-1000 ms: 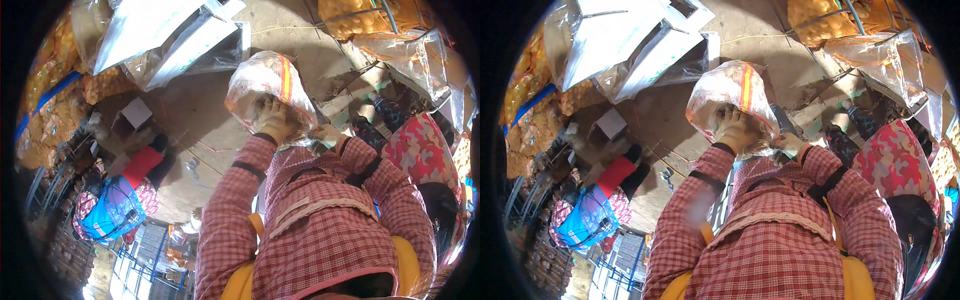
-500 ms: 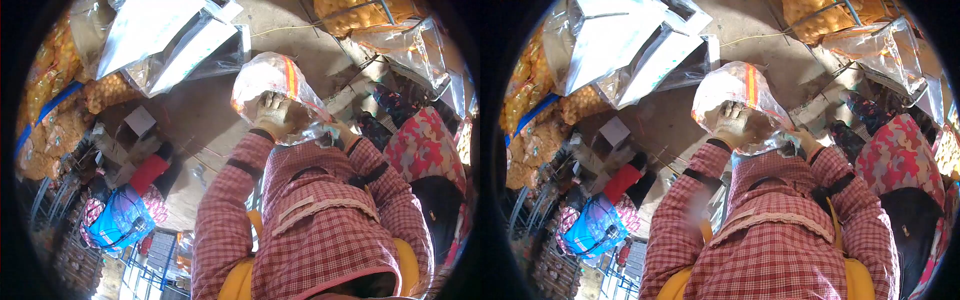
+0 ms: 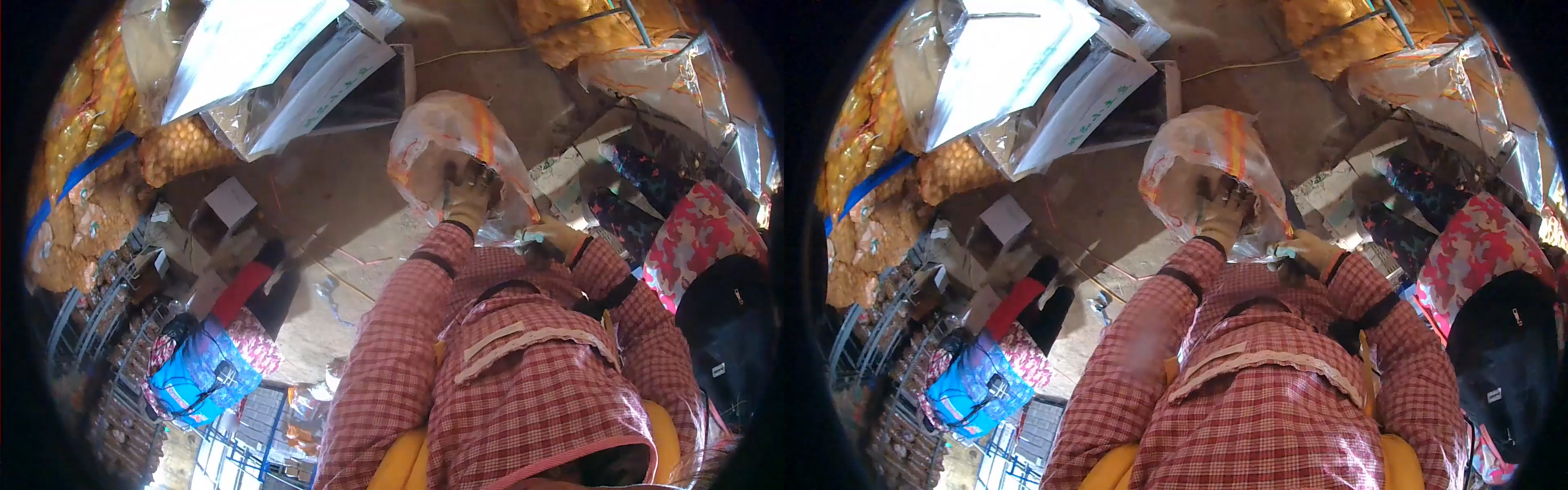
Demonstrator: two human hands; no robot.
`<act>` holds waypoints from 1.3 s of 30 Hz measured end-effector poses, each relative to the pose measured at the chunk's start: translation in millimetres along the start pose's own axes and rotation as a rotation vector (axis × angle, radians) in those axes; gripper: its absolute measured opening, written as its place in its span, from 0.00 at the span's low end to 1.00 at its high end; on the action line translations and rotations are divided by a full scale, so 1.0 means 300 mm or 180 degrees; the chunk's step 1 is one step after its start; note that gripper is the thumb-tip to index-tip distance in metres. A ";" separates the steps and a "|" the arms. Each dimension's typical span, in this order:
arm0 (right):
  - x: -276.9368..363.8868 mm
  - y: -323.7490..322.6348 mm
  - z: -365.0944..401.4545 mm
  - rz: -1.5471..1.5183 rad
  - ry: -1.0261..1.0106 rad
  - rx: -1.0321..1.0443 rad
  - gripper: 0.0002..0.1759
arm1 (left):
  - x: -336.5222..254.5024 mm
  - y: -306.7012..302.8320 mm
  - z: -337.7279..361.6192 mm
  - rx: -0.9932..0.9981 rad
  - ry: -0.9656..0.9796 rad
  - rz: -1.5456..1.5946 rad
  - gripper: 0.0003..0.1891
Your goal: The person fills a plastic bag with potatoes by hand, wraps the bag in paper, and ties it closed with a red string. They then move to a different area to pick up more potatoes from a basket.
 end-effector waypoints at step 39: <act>0.532 0.293 0.059 0.1043 0.0111 0.0159 0.17 | 0.228 -0.099 0.668 -0.0701 -0.4356 0.4214 0.16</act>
Point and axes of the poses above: each hand's wrist, its own z-axis away from the middle knuckle, its own y-axis out of the palm, x = y × z, the point moved 6 cm from there along -z, towards the middle knuckle, and after that the axes turned 10 degrees about -z, right-handed, at the moved point
